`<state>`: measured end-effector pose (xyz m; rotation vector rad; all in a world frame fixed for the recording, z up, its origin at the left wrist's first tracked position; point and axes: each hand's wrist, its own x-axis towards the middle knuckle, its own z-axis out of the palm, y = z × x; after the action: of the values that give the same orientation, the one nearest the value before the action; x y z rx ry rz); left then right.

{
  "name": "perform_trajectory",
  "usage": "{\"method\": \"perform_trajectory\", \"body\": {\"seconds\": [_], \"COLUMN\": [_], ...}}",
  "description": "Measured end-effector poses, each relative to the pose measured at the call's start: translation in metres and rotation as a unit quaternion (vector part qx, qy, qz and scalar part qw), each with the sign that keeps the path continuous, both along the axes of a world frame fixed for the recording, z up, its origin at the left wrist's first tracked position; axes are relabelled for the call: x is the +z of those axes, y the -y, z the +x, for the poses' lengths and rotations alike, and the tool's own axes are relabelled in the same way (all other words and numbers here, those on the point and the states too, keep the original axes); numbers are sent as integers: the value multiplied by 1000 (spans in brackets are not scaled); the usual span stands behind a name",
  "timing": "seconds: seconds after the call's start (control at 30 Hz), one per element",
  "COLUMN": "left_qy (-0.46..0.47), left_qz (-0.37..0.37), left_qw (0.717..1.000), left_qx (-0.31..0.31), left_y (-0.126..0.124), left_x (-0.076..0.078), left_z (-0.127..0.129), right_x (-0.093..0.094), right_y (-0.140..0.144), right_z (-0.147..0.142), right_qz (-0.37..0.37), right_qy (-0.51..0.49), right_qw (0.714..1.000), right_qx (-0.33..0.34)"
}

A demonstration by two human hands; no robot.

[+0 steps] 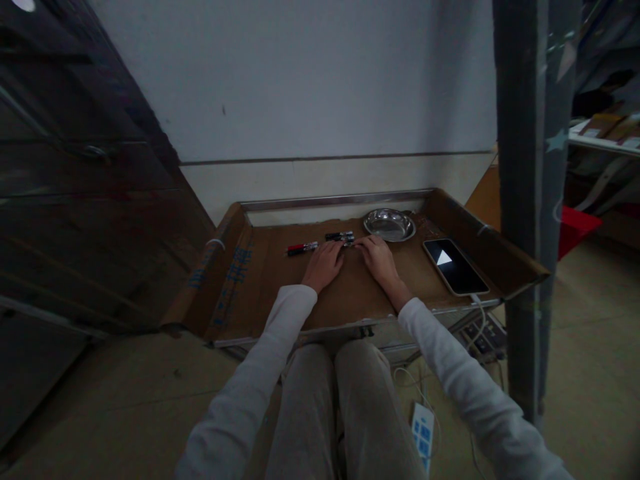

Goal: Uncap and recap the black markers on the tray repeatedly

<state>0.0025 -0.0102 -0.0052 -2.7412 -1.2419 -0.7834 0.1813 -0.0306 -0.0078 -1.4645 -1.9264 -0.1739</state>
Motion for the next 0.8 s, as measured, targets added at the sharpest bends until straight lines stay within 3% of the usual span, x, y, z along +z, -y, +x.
{"method": "perform_trajectory", "body": {"seconds": [0.17, 0.43, 0.53, 0.67, 0.8], "left_qy": [-23, 29, 20, 60, 116], "left_qz": [5, 8, 8, 13, 35], "left_qw": [1000, 1000, 1000, 997, 986], "left_qx": [6, 5, 7, 42, 115], "left_y": [2, 4, 4, 7, 17], "left_x": [2, 5, 6, 9, 14], "left_z": [0, 1, 1, -1, -6], "right_x": [1, 3, 6, 12, 13], "right_y": [3, 8, 11, 18, 20], "right_z": [3, 0, -8, -19, -20], "right_qz": [-12, -25, -31, -46, -24], "right_qy": [-17, -10, -5, -15, -23], "right_qw": [999, 998, 1000, 990, 988], "right_qx": [-32, -51, -5, 135, 152]}}
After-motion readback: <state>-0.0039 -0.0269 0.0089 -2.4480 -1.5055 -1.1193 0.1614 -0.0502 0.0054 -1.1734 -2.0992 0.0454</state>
